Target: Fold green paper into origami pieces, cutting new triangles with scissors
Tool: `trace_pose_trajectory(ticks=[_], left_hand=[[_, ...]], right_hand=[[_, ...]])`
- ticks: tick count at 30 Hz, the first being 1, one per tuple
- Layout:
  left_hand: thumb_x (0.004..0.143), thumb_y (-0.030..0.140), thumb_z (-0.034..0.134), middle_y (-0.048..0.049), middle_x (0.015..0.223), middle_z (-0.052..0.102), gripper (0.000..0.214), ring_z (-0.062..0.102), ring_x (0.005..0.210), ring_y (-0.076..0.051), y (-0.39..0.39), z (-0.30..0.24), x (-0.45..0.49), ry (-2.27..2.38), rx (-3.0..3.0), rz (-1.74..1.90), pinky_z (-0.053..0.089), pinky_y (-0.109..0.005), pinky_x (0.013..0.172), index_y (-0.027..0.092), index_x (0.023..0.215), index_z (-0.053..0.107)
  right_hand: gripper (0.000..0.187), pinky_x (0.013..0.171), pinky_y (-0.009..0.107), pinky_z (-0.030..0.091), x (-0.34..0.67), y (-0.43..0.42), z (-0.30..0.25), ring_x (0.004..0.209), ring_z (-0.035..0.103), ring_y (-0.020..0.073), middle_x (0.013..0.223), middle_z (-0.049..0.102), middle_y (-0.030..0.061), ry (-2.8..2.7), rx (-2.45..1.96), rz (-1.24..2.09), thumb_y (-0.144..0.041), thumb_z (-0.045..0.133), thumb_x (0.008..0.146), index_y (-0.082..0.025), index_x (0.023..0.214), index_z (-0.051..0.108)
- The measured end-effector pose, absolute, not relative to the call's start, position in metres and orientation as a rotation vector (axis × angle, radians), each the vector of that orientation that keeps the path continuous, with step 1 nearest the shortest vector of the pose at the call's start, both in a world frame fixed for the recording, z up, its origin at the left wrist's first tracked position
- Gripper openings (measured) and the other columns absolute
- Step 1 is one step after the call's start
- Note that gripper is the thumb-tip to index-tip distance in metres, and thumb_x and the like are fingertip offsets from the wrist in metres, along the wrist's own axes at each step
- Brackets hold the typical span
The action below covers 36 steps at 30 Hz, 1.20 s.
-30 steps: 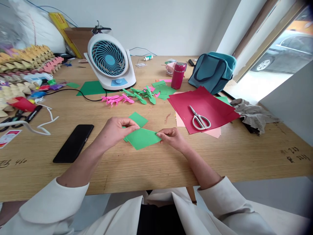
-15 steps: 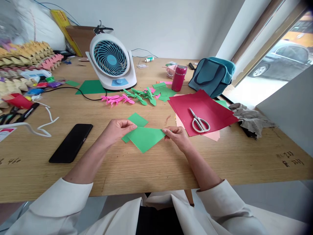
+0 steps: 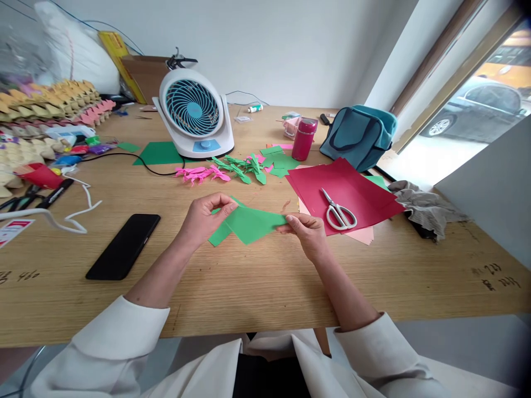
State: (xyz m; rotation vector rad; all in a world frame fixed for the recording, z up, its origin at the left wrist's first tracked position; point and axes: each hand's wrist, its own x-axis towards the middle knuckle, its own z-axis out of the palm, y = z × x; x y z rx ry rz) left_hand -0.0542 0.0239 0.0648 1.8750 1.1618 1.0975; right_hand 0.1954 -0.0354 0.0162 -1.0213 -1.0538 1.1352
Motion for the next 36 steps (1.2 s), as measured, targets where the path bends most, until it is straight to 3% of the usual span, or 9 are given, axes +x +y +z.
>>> trace_pose_trajectory(ticks=[4, 7, 13, 23, 29, 36], left_hand=[[0.089, 0.040, 0.057, -0.0039, 0.094, 0.074, 0.025, 0.067, 0.088, -0.018, 0.034, 0.055, -0.063, 1.237, 1.919, 1.191, 0.050, -0.028, 0.082, 0.018, 0.090, 0.069], [0.086, 0.036, 0.058, -0.0045, 0.093, 0.074, 0.020, 0.068, 0.088, -0.020, 0.042, 0.035, -0.076, 1.482, 1.943, 1.125, 0.051, -0.031, 0.083, 0.019, 0.087, 0.068], [0.085, 0.031, 0.055, -0.0095, 0.110, 0.071, 0.024, 0.064, 0.103, -0.026, 0.049, -0.005, -0.097, 1.796, 2.259, 0.814, 0.048, -0.039, 0.093, 0.019, 0.102, 0.068], [0.089, 0.044, 0.055, -0.0109, 0.129, 0.063, 0.044, 0.057, 0.117, -0.032, 0.039, -0.004, -0.093, 1.978, 2.378, 0.512, 0.045, -0.043, 0.100, 0.018, 0.123, 0.063], [0.080, 0.063, 0.061, -0.0172, 0.132, 0.057, 0.068, 0.051, 0.119, -0.040, 0.032, 0.014, -0.080, 2.073, 2.336, 0.234, 0.046, -0.049, 0.092, 0.020, 0.133, 0.057], [0.069, 0.065, 0.069, -0.0251, 0.135, 0.052, 0.080, 0.054, 0.119, -0.045, 0.046, 0.038, -0.069, 2.076, 2.158, -0.034, 0.045, -0.053, 0.092, 0.016, 0.131, 0.055]], right_hand=[[0.024, 0.084, 0.041, 0.061, 0.196, -0.038, 0.022, 0.084, 0.075, 0.0220, 0.093, 0.078, 0.0053, -1.100, -0.972, 0.858, -0.040, 0.071, 0.084, -0.022, 0.099, 0.077], [0.019, 0.096, 0.041, 0.056, 0.198, -0.037, 0.020, 0.102, 0.071, 0.0225, 0.111, 0.074, 0.0059, -1.301, -1.050, 0.499, -0.032, 0.064, 0.090, -0.025, 0.102, 0.077], [0.029, 0.097, 0.039, 0.052, 0.203, -0.027, -0.005, 0.112, 0.066, 0.0241, 0.124, 0.068, 0.0112, -1.753, -1.449, 0.229, -0.020, 0.053, 0.093, -0.018, 0.114, 0.071], [0.025, 0.106, 0.047, 0.037, 0.208, -0.028, -0.011, 0.123, 0.053, 0.0290, 0.127, 0.068, 0.0060, -1.913, -1.827, 0.108, -0.024, 0.057, 0.092, -0.023, 0.114, 0.070], [0.026, 0.102, 0.045, 0.040, 0.202, -0.029, -0.010, 0.117, 0.054, 0.0293, 0.127, 0.065, 0.0083, -1.948, -1.736, 0.082, -0.021, 0.056, 0.091, -0.024, 0.111, 0.072], [0.024, 0.098, 0.046, 0.043, 0.200, -0.029, -0.011, 0.113, 0.054, 0.0292, 0.121, 0.066, 0.0084, -1.944, -1.665, 0.098, -0.021, 0.055, 0.091, -0.026, 0.107, 0.073]])
